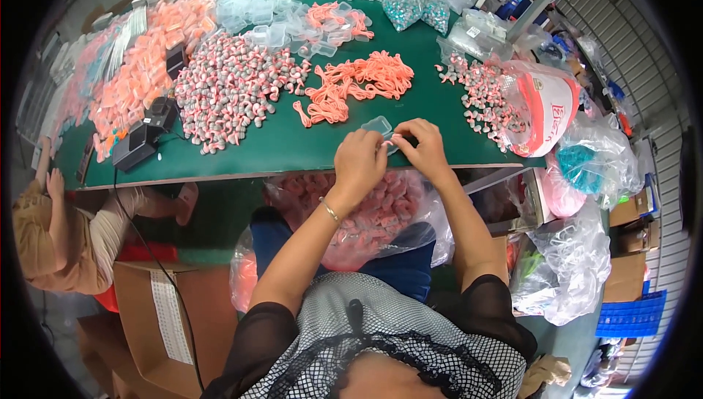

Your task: Placing small pink plastic components into small clear plastic boxes at a factory workstation.

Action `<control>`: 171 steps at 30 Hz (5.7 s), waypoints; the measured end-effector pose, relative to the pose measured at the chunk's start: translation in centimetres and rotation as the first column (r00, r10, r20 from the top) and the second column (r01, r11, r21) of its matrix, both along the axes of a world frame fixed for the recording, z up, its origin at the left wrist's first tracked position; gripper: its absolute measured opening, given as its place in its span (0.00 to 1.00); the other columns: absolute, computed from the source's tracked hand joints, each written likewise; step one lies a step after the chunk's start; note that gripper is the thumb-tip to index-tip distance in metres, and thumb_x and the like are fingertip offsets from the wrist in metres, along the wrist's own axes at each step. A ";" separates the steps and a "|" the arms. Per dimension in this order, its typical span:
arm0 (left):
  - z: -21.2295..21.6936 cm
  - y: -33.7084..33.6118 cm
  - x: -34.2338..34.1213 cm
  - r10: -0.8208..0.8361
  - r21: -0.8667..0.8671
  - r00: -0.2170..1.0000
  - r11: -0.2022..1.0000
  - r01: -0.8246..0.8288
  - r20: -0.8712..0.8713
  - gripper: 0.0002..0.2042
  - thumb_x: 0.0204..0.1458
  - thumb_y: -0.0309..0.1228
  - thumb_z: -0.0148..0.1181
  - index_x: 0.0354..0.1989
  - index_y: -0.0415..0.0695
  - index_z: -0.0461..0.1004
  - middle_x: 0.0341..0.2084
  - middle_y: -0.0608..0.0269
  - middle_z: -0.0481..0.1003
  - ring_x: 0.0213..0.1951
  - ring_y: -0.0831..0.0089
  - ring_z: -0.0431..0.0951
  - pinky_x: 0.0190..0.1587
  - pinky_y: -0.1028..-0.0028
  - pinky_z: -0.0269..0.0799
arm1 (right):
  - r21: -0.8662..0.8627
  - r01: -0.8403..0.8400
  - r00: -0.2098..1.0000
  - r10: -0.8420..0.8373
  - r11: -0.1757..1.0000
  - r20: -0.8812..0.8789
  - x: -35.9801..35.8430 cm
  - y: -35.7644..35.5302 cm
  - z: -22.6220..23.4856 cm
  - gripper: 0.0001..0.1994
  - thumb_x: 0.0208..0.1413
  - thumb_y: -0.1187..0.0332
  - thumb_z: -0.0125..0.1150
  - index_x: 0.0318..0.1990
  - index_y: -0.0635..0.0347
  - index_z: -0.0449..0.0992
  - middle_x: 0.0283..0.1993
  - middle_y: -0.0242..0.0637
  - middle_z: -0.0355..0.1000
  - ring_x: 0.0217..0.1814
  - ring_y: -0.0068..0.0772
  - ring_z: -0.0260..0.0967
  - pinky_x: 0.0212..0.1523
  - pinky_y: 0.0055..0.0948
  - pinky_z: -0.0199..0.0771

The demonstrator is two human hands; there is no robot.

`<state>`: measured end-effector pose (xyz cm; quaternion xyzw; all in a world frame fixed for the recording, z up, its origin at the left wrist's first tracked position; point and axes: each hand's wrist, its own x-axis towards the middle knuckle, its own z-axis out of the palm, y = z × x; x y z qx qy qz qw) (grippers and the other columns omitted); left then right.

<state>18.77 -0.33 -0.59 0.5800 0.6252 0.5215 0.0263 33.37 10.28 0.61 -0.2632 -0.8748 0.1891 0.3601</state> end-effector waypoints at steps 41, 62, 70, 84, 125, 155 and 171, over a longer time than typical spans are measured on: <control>-0.3 -1.1 -4.3 -0.189 -0.197 0.979 0.965 0.171 -0.078 0.21 0.37 0.33 0.73 0.42 0.43 0.77 0.33 0.57 0.71 0.40 0.57 0.73 0.43 0.61 0.71 | -0.202 -0.102 0.995 0.101 0.974 -0.014 -1.4 1.7 1.7 0.06 0.55 0.72 0.64 0.39 0.61 0.77 0.34 0.38 0.74 0.33 0.30 0.73 0.33 0.28 0.73; 0.4 -1.1 -4.0 -0.192 -0.258 0.981 0.948 0.185 -0.004 0.22 0.36 0.33 0.74 0.43 0.43 0.77 0.32 0.55 0.73 0.41 0.54 0.75 0.44 0.59 0.71 | 0.217 -0.202 0.976 0.177 0.955 0.127 -0.1 -1.7 0.4 0.09 0.53 0.73 0.63 0.42 0.59 0.80 0.38 0.40 0.73 0.41 0.40 0.71 0.41 0.36 0.73; 0.4 -1.2 -4.0 -0.193 -0.244 0.981 0.953 0.182 -0.024 0.20 0.36 0.33 0.74 0.41 0.43 0.78 0.33 0.55 0.73 0.42 0.54 0.74 0.44 0.59 0.71 | 0.011 -0.129 0.987 0.127 0.992 0.098 -1.4 0.4 0.9 0.14 0.55 0.73 0.59 0.49 0.60 0.77 0.43 0.40 0.73 0.44 0.43 0.70 0.48 0.38 0.70; 1.1 -1.3 -3.7 -0.145 -0.292 0.982 0.940 0.175 0.122 0.28 0.37 0.29 0.75 0.47 0.41 0.67 0.34 0.54 0.75 0.41 0.53 0.75 0.43 0.58 0.70 | 0.014 -0.093 0.995 0.094 0.996 -0.042 -1.2 -1.7 0.6 0.08 0.49 0.78 0.66 0.37 0.63 0.76 0.33 0.40 0.74 0.33 0.39 0.74 0.34 0.33 0.74; -0.2 -2.0 -3.9 -0.197 -0.035 0.937 0.980 0.195 -0.289 0.16 0.46 0.32 0.66 0.46 0.46 0.76 0.39 0.63 0.75 0.41 0.62 0.74 0.42 0.61 0.68 | 0.188 -0.146 0.987 0.155 0.971 -0.032 -0.5 -4.0 -0.7 0.16 0.43 0.78 0.68 0.43 0.62 0.76 0.42 0.42 0.73 0.47 0.46 0.71 0.48 0.39 0.73; -18.4 -6.6 3.2 -0.481 -0.582 0.867 0.744 0.328 -0.126 0.12 0.56 0.41 0.54 0.39 0.47 0.76 0.33 0.55 0.78 0.35 0.54 0.81 0.34 0.56 0.77 | 0.378 0.109 0.960 -0.197 0.919 0.201 -17.0 12.6 1.7 0.19 0.51 0.74 0.61 0.53 0.51 0.74 0.56 0.39 0.68 0.58 0.46 0.66 0.51 0.45 0.71; 1.5 0.3 -17.5 0.296 0.046 0.863 0.951 -0.304 -0.409 0.08 0.45 0.26 0.60 0.34 0.48 0.80 0.31 0.61 0.75 0.41 0.61 0.74 0.40 0.62 0.66 | 0.287 0.159 0.979 -0.113 0.944 -0.170 -13.5 13.2 5.9 0.09 0.57 0.71 0.60 0.44 0.62 0.79 0.39 0.45 0.76 0.38 0.45 0.76 0.41 0.36 0.76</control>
